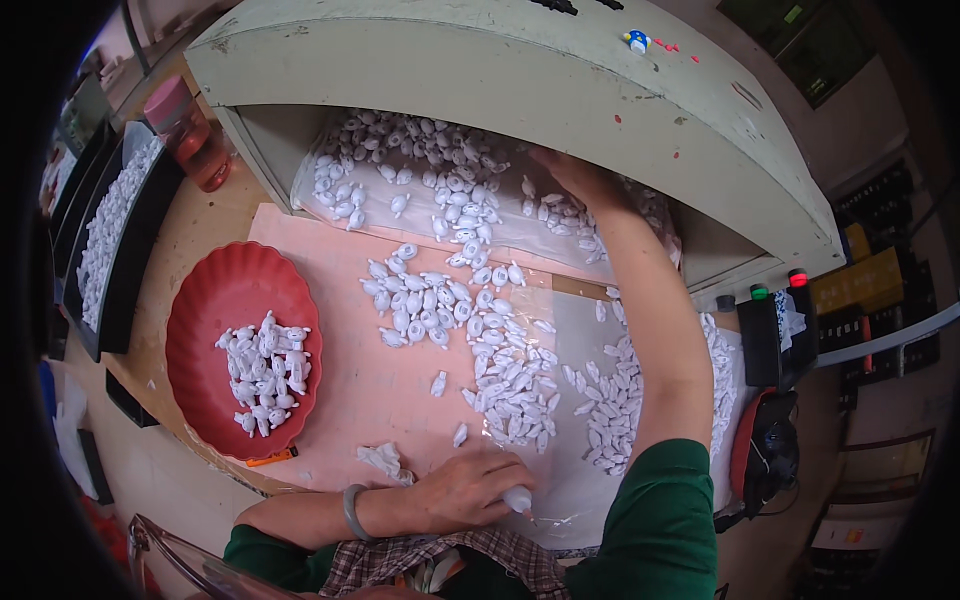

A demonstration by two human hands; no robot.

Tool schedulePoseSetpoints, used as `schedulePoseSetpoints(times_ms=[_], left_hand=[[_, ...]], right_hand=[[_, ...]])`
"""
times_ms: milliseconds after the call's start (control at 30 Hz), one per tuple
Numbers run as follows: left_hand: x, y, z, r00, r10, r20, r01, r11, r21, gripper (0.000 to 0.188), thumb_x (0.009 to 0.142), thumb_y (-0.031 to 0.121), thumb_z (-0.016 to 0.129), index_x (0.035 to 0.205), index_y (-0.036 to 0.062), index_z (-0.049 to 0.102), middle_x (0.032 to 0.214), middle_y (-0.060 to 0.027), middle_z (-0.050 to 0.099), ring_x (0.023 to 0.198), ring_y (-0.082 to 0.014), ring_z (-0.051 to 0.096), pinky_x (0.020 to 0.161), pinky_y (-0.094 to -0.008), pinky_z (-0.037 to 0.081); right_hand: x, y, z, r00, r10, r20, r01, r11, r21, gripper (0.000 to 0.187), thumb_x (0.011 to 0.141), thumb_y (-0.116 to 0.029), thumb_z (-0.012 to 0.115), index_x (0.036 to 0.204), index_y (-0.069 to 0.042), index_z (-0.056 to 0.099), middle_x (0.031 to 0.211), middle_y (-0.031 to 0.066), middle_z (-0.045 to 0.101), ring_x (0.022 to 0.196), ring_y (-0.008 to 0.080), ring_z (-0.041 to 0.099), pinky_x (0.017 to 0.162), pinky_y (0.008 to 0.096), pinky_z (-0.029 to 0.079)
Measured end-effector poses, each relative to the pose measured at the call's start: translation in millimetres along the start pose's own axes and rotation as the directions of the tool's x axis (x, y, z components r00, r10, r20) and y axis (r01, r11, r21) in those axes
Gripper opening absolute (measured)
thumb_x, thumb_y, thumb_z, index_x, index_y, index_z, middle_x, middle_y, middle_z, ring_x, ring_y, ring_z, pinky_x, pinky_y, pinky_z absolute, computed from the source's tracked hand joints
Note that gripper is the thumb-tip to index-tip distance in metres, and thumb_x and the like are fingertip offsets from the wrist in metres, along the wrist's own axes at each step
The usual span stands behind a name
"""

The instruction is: Glue small white plastic toy components together at a factory workbench.

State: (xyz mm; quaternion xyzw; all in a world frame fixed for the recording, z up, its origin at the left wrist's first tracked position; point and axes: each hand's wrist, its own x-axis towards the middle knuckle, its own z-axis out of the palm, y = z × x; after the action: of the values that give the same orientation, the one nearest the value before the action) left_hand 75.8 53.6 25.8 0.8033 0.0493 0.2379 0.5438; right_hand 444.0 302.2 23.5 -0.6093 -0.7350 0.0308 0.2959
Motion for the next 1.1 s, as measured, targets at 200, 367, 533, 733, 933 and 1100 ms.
schedulePoseSetpoints(times_ms=[200, 367, 533, 733, 933, 1100], left_hand=[[-2.4, -1.7, -1.3, 1.000, 0.005, -0.008, -0.005, 1.000, 0.021, 0.029, 0.076, 0.012, 0.072, 0.102, 0.0055, 0.059, 0.094, -0.0092, 0.061, 0.088, -0.0294, 0.061, 0.076, -0.0410, 0.046], [-4.9, 0.5, 1.6, 0.998, -0.053, 0.040, 0.053, 0.999, -0.013, 0.027, 0.077, 0.012, 0.071, 0.101, 0.0070, 0.058, 0.093, -0.0091, 0.061, 0.085, -0.0294, 0.061, 0.075, -0.0408, 0.048], [-1.3, 0.0, 2.8, 0.999, -0.023, 0.040, 0.022, 0.999, 0.026, 0.028, 0.077, 0.011, 0.069, 0.101, 0.0063, 0.058, 0.093, -0.0104, 0.060, 0.083, -0.0309, 0.061, 0.071, -0.0407, 0.050], [-0.3, 2.5, 1.3, 0.993, -0.072, 0.094, 0.071, 0.997, 0.014, 0.029, 0.077, 0.011, 0.068, 0.103, 0.0059, 0.057, 0.093, -0.0110, 0.060, 0.084, -0.0320, 0.061, 0.072, -0.0404, 0.051], [-4.9, 4.1, 1.9, 0.993, -0.074, 0.091, 0.071, 0.997, 0.031, 0.029, 0.077, 0.011, 0.067, 0.104, 0.0065, 0.057, 0.094, -0.0109, 0.060, 0.084, -0.0318, 0.061, 0.071, -0.0404, 0.051], [-0.4, 5.8, 1.5, 0.997, -0.040, 0.070, 0.041, 0.999, -0.009, 0.030, 0.076, 0.007, 0.067, 0.104, 0.0066, 0.057, 0.093, -0.0115, 0.060, 0.083, -0.0324, 0.062, 0.070, -0.0413, 0.050]], right_hand=[[-12.4, -26.0, 31.5, 0.999, -0.036, -0.023, 0.033, 0.994, -0.099, 0.023, 0.090, -0.021, 0.062, 0.106, -0.004, 0.062, 0.103, 0.0136, 0.063, 0.100, 0.0296, 0.059, 0.089, 0.0389, 0.046], [-61.1, -83.4, -2.1, 0.988, 0.072, 0.138, -0.063, 0.995, -0.073, 0.021, 0.087, -0.021, 0.063, 0.101, -0.004, 0.060, 0.096, 0.0142, 0.058, 0.094, 0.0331, 0.058, 0.084, 0.0404, 0.047], [-104.7, -103.6, -12.8, 0.995, 0.046, 0.088, -0.029, 0.983, -0.183, 0.018, 0.082, -0.014, 0.068, 0.090, -0.003, 0.056, 0.093, 0.0135, 0.056, 0.097, 0.0325, 0.057, 0.082, 0.0403, 0.046], [-150.8, -144.0, -15.4, 0.991, 0.081, 0.111, -0.097, 0.984, 0.152, 0.013, 0.086, -0.013, 0.066, 0.091, -0.002, 0.060, 0.100, 0.0120, 0.059, 0.093, 0.0282, 0.059, 0.083, 0.0372, 0.047], [-118.5, -116.1, -37.8, 0.983, 0.186, -0.009, -0.184, 0.976, 0.121, 0.023, 0.089, -0.017, 0.064, 0.106, -0.002, 0.064, 0.106, 0.0126, 0.063, 0.092, 0.0221, 0.062, 0.080, 0.0342, 0.049], [-79.1, -18.6, -43.7, 0.951, 0.178, -0.253, -0.269, 0.880, -0.391, 0.031, 0.088, -0.022, 0.064, 0.114, -0.005, 0.063, 0.115, 0.0168, 0.062, 0.104, 0.0326, 0.059, 0.088, 0.0413, 0.047]])
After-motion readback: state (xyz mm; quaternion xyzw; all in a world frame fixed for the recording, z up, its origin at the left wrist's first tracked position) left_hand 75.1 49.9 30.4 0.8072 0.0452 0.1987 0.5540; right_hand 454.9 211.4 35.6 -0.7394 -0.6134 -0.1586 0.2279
